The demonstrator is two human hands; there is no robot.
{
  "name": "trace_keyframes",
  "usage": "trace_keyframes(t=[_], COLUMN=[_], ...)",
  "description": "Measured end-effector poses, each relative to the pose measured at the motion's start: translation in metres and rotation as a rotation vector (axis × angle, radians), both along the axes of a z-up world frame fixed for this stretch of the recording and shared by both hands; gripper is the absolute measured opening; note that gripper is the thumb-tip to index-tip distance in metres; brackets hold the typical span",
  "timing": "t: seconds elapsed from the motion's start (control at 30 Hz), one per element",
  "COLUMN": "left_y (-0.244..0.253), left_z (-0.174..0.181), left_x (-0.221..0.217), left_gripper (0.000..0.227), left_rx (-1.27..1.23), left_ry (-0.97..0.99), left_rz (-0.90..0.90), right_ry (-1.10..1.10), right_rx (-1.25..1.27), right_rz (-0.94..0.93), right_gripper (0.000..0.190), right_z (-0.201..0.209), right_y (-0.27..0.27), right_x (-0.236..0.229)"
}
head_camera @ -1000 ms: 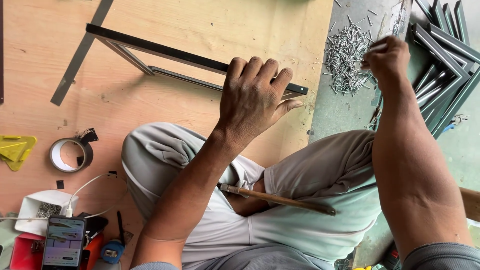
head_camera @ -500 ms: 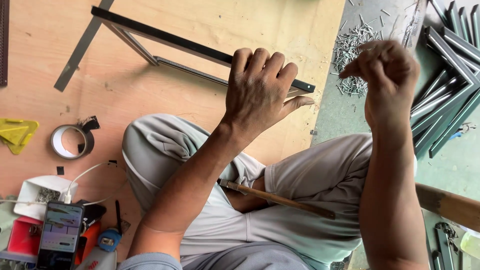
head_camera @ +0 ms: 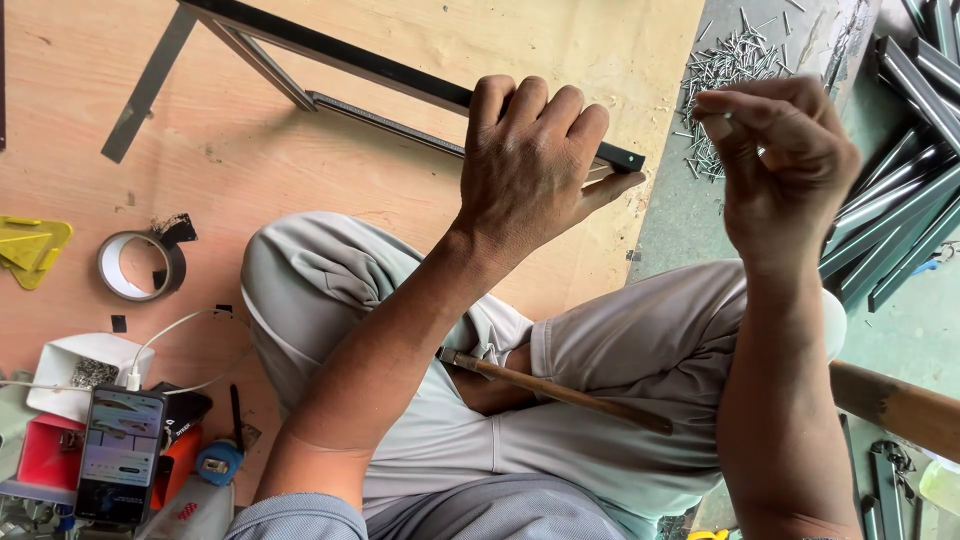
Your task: Assembling the corners of wooden or synthetic picture frames by aligning segments and hammering small nails into the joints.
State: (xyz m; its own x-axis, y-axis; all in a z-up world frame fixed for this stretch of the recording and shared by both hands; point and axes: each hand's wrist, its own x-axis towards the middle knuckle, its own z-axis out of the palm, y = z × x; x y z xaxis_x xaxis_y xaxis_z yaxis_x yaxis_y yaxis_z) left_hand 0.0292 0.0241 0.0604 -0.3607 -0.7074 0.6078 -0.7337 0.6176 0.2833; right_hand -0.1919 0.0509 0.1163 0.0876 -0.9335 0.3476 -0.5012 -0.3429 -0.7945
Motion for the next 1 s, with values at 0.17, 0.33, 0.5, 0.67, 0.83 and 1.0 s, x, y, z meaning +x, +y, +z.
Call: trace_keyframes(t=[0.17,0.33,0.5,0.67,0.83,1.0], left_y=[-0.002,-0.001,-0.001,0.0,0.001,0.005], left_z=[-0.006,-0.002,-0.001,0.0,-0.003,-0.001], left_x=[-0.003,-0.002,-0.001,-0.001,-0.001,0.0], left_gripper=[0.069,0.064,0.06,0.06,0.06,0.061], left_rx=[-0.021,-0.004,0.02,0.025,-0.002,0.016], left_ry=[0.023,0.046,0.056,0.056,0.058,0.049], left_rz=[0.012,0.0,-0.016,-0.01,-0.004,-0.023], right_ry=[-0.078,-0.11,0.046,0.19,0.398,0.604], right_rx=[0.034,0.075,0.092,0.055,-0.128,-0.283], right_rz=[0.068,0.116,0.112,0.085,0.106,0.096], right_gripper=[0.004,0.006,0.01,0.009,0.007,0.007], right_z=[-0.007,0.005,0.003,0.017,0.021,0.006], right_y=[0.007,0.008,0.014,0.013,0.008,0.014], right_x=[0.005,0.034,0.031,0.043,0.051,0.044])
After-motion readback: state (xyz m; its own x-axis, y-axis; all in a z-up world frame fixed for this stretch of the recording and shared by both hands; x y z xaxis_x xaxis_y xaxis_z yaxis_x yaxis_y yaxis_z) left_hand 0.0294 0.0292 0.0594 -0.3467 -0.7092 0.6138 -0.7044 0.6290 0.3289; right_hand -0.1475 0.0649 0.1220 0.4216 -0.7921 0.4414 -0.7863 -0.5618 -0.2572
